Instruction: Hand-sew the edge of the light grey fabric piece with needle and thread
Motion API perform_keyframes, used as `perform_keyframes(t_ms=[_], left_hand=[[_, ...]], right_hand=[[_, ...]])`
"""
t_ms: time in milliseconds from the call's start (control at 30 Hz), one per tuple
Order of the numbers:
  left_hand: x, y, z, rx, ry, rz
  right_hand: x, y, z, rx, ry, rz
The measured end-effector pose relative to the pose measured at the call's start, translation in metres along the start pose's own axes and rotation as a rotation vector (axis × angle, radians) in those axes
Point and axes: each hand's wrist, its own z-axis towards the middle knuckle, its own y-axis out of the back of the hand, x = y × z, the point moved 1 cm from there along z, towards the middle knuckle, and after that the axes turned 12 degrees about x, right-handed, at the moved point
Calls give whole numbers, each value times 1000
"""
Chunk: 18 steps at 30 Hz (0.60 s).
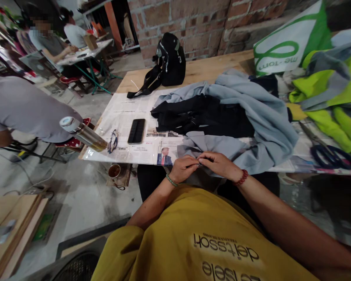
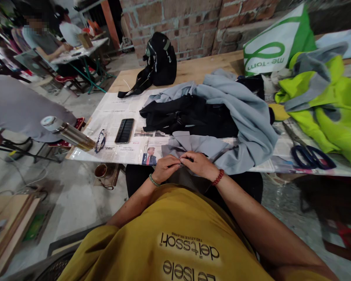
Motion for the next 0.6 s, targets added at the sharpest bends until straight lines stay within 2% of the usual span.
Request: perform_keyframes(t_ms=[600], left_hand=[[1, 0, 0, -14, -18, 3]], right_hand=[[-7, -1, 1, -17, -53, 8]])
